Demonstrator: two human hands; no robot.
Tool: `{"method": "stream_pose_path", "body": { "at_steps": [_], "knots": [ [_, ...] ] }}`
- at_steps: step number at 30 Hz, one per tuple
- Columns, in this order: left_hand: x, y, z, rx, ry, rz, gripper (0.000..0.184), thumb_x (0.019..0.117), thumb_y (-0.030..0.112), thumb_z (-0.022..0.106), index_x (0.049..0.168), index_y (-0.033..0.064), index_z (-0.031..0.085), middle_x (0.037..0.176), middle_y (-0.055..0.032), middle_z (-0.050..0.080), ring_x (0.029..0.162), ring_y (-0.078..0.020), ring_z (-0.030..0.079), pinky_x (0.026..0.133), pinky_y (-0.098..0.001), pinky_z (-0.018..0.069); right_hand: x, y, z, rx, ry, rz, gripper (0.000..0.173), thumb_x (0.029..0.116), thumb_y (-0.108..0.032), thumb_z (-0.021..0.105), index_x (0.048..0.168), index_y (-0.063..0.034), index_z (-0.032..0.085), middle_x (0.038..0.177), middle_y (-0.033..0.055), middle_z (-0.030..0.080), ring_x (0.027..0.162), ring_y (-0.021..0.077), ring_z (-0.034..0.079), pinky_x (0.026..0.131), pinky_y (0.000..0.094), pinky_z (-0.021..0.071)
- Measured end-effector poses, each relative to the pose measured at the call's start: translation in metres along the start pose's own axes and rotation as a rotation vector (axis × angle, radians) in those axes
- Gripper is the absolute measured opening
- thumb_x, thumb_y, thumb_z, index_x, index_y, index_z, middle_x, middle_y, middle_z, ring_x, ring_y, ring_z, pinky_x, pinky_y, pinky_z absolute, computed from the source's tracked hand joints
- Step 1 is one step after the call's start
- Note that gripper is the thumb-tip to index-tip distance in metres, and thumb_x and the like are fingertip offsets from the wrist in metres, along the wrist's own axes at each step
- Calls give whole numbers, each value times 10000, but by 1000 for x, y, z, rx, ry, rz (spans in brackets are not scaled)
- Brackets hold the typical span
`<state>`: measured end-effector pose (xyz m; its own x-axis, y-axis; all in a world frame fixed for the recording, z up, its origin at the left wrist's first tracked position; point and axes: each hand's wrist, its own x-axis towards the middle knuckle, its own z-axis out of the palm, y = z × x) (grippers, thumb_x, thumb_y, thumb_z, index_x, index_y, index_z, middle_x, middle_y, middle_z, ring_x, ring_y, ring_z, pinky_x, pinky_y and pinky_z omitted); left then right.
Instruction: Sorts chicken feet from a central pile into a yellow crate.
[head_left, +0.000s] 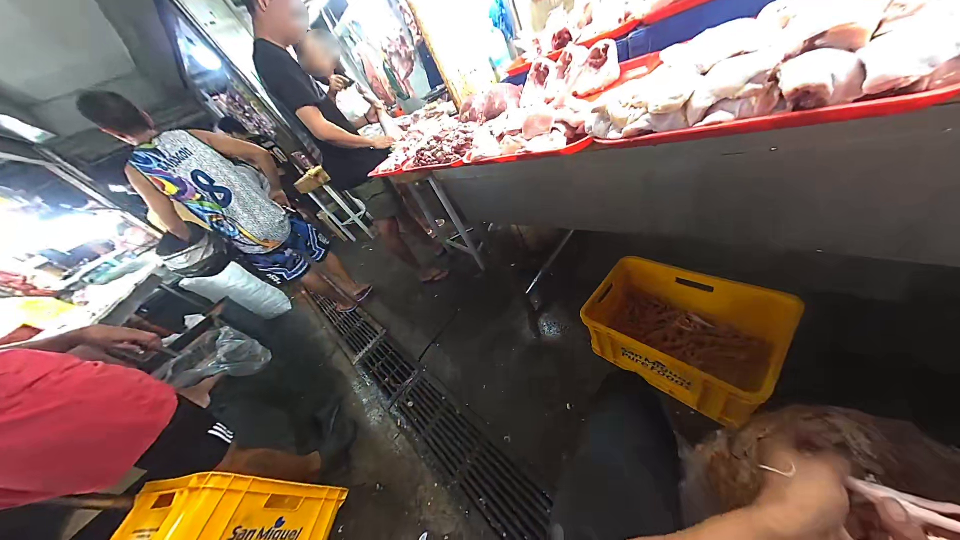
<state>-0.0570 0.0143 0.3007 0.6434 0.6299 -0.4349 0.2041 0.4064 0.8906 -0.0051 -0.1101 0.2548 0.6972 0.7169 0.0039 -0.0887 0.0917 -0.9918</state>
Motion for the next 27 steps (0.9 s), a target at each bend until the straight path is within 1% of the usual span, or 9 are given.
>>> {"method": "stream_pose_path", "body": {
  "at_steps": [3, 7, 9, 12, 14, 17, 19, 24, 27],
  "knots": [
    [-2, -10, 1, 72, -41, 117, 214, 980, 77, 588, 1164, -30, 609, 977, -150, 646, 794, -184, 616, 715, -373, 544, -1, 4, -6, -64, 57, 2, 288, 1089, -290, 523, 1063, -35, 654, 923, 13, 745, 813, 159, 738, 835, 449, 625],
    [-5, 7, -14, 57, -37, 179, 234, 995, 52, 563, 1201, -53, 598, 951, -131, 653, 749, -152, 635, 675, -337, 572, -6, -18, 12, -133, 66, -9, 231, 1062, -199, 531, 1083, -15, 668, 888, -19, 729, 773, 83, 710, 750, 334, 634],
    [-6, 3, -16, 19, -37, 128, 247, 1017, 60, 534, 1234, -41, 595, 961, -113, 653, 743, -138, 625, 659, -316, 560, -9, -29, 18, -188, 122, 2, 209, 1007, -177, 579, 1070, -35, 717, 892, 2, 748, 769, 86, 719, 728, 314, 639],
    [1, -17, -15, -83, -50, 18, 206, 1038, 100, 505, 1198, 0, 587, 748, -26, 582, 543, -77, 500, 494, -241, 454, -6, -30, 11, -314, 86, 37, 190, 1004, -177, 581, 1041, -67, 730, 901, -18, 733, 813, 34, 694, 780, 273, 608],
    [3, -29, -14, -162, -92, -60, 177, 1047, 120, 465, 1169, 47, 571, 682, 7, 531, 498, -64, 441, 465, -224, 404, -3, -23, 3, -380, 106, 75, 196, 997, -191, 583, 973, -73, 739, 859, -7, 716, 805, 44, 676, 775, 295, 589],
    [4, -34, -13, -294, -108, -216, 146, 1075, 156, 415, 1099, 106, 550, 610, 33, 441, 454, -68, 394, 441, -228, 390, -1, -19, -8, -423, 190, 137, 185, 995, -185, 588, 926, -88, 729, 782, 8, 672, 730, 81, 640, 702, 341, 559],
    [7, -33, -13, -354, -88, -268, 153, 1088, 175, 405, 1058, 116, 542, 589, 35, 405, 434, -78, 383, 437, -235, 405, 4, -15, -18, -453, 225, 126, 191, 1010, -184, 571, 987, -104, 743, 776, 10, 673, 702, 100, 632, 666, 367, 550],
    [17, -38, -23, -327, -118, -64, 116, 991, 46, 476, 1067, 106, 540, 639, 3, 477, 475, -84, 440, 461, -239, 427, 13, -16, -27, -373, 253, 133, 251, 1055, -207, 510, 1029, -99, 735, 774, 18, 666, 669, 124, 623, 633, 356, 550],
    [22, -31, -38, -152, -210, 138, 234, 895, 43, 587, 1123, 94, 575, 685, -44, 574, 526, -135, 569, 494, -305, 532, 14, -19, -29, -254, 248, 124, 304, 1069, -245, 471, 1010, -100, 731, 737, 16, 636, 624, 132, 600, 592, 336, 548]
  ]
}}
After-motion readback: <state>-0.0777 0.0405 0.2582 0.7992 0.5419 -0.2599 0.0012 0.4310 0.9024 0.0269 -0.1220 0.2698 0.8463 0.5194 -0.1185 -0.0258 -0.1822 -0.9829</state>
